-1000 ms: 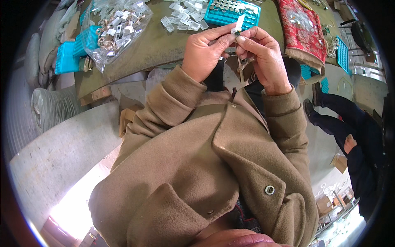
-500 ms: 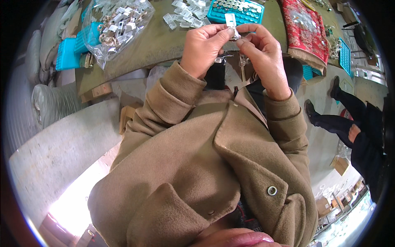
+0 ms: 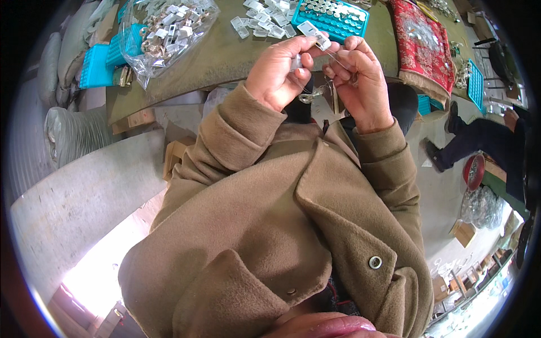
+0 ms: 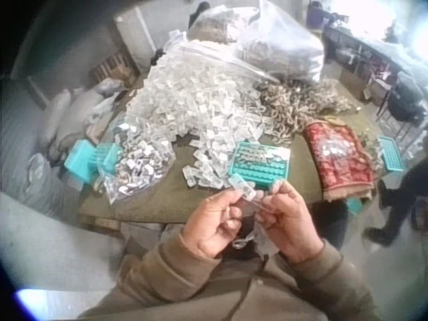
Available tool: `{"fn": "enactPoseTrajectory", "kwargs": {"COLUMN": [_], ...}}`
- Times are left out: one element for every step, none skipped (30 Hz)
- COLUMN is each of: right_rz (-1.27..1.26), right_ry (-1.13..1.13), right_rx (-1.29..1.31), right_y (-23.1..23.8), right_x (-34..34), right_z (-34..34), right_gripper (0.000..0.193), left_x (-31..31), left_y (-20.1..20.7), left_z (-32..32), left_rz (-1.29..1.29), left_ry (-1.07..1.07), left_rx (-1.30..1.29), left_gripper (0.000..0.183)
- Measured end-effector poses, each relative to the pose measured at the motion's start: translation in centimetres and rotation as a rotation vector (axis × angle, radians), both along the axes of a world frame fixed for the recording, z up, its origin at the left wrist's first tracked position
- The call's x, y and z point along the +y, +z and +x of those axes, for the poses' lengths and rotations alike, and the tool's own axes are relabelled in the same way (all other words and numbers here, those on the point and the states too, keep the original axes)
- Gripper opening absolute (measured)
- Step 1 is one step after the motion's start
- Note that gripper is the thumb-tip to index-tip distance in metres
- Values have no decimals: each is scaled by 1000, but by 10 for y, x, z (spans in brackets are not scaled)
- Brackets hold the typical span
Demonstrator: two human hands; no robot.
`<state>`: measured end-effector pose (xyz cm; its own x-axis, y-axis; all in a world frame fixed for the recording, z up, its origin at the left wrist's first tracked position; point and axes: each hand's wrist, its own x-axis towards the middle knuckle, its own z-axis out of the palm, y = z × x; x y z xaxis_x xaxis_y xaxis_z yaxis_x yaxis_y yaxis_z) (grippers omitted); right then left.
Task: The person repeatedly picks small white plastic housings and metal contacts from a table, inserts the contacts into the housings, and places the assembled units into a blue tray. The person occasionally uses a red light to illuminate the components during insertion.
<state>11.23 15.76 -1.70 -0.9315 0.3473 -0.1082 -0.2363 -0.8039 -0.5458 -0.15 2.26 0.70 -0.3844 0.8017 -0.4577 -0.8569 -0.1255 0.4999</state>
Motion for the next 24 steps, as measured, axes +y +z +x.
{"fn": "enactPoseTrajectory", "kwargs": {"right_rz": [-16, -23, -25, -20, 33, 93, 155, 212, 272, 340, 407, 558, 714, 866, 917, 967, 970, 963, 1053, 1125, 1320, 1499, 1678, 1737], "right_ry": [11, -2, -16, -32, -55, -82, -112, -114, -117, -121, -114, -95, -104, -112, -257, -399, -432, -462, -480, -499, -543, -584, -618, -644], "right_rx": [16, 6, -6, -16, -58, -100, -143, -165, -188, -199, -258, -236, -301, -363, -367, -362, -383, -413, -449, -528, -505, -529, -550, -576], "right_y": [0, -1, 0, 0, 1, 1, 2, 3, 3, 3, 3, 3, 4, 5, 3, 0, 0, -1, -4, -7, -9, -10, -12, -14], "right_x": [0, -1, -1, -2, -2, -3, -4, -4, -3, -2, -1, 1, 5, 10, 17, 24, 34, 44, 53, 60, 67, 73, 78, 81], "right_z": [0, 0, -1, -1, -1, -1, -1, 0, 2, 3, 5, 7, 11, 15, 13, 9, 9, 5, -1, -8, -13, -19, -23, -28], "right_gripper": [10, 10, 9, 9, 8, 8, 8, 8, 9, 10, 10, 11, 12, 14, 14, 15, 16, 17, 15, 14, 13, 12, 11, 11], "left_x": [-1, -1, -1, -1, -2, -2, -2, -2, -2, -2, -2, -1, -1, 0, 1, 2, 3, 4, 6, 7, 8, 9, 9, 10], "left_y": [-3, -5, -7, -8, -9, -10, -11, -11, -12, -13, -13, -14, -14, -15, -16, -16, -17, -17, -18, -19, -19, -19, -19, -19], "left_z": [-1, -3, -5, -7, -8, -9, -10, -11, -11, -12, -12, -13, -13, -14, -14, -15, -14, -12, -10, -8, -7, -7, -7, -8], "left_rz": [48, 82, 134, 150, 184, 182, 184, 146, 114, 107, 50, 42, -9, -53, -62, -83, -121, -123, -138, -162, -161, -159, -160, -164], "left_ry": [3, -13, -28, -23, -34, -27, -19, -26, -31, -37, -53, -74, -69, -59, -55, -41, -18, -37, -46, -62, -65, -80, -96, -107], "left_rx": [-72, -149, -239, -336, -377, -427, -482, -434, -390, -349, -248, -208, -99, -13, 63, 125, 180, 270, 356, 432, 404, 393, 380, 364], "left_gripper": [32, 31, 31, 31, 31, 31, 31, 31, 31, 32, 32, 34, 33, 33, 31, 30, 29, 28, 27, 26, 24, 24, 24, 23]}}
